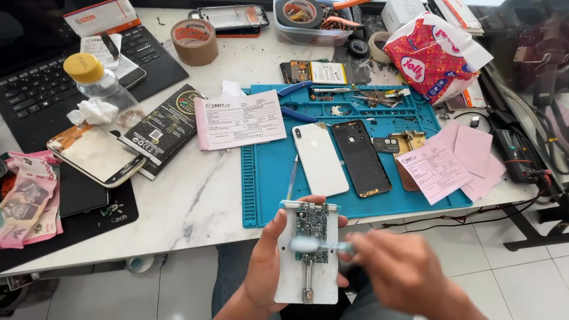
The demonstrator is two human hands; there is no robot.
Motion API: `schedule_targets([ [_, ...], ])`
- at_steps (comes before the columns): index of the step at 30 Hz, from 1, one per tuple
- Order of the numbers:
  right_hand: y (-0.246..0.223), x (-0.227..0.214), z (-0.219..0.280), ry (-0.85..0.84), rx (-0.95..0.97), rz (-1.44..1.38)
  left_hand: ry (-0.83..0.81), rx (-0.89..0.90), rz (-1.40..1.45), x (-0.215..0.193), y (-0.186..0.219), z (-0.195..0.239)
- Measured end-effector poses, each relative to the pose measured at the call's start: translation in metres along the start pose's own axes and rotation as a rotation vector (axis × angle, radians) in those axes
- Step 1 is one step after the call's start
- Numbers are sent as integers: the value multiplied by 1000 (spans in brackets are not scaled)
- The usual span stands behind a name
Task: The person cleans a disassembled smartphone motherboard using a small brush and liquid from a squeeze bottle. They apply the liquid and scrub the board repeatedly on a blue work mat.
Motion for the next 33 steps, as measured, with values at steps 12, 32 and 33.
schedule_targets([
  [12,-5,8,7,-21,36,16,63,80,-145,-15,8,17],
  [32,-105,7,53,5,-63,-126,358,227,-197,-56,-26,129],
  [33,-116,3,56,18,-69,-114,345,227,-210,-55,-28,131],
])
Point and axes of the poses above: each hand's wrist, its own z-axis away from the middle knuckle, its own x-axis out of the palm, y = z × x, the point moved 7 cm from there along -z, towards the middle knuckle, and after that the axes turned 9 degrees about y, right-handed, at the moved point
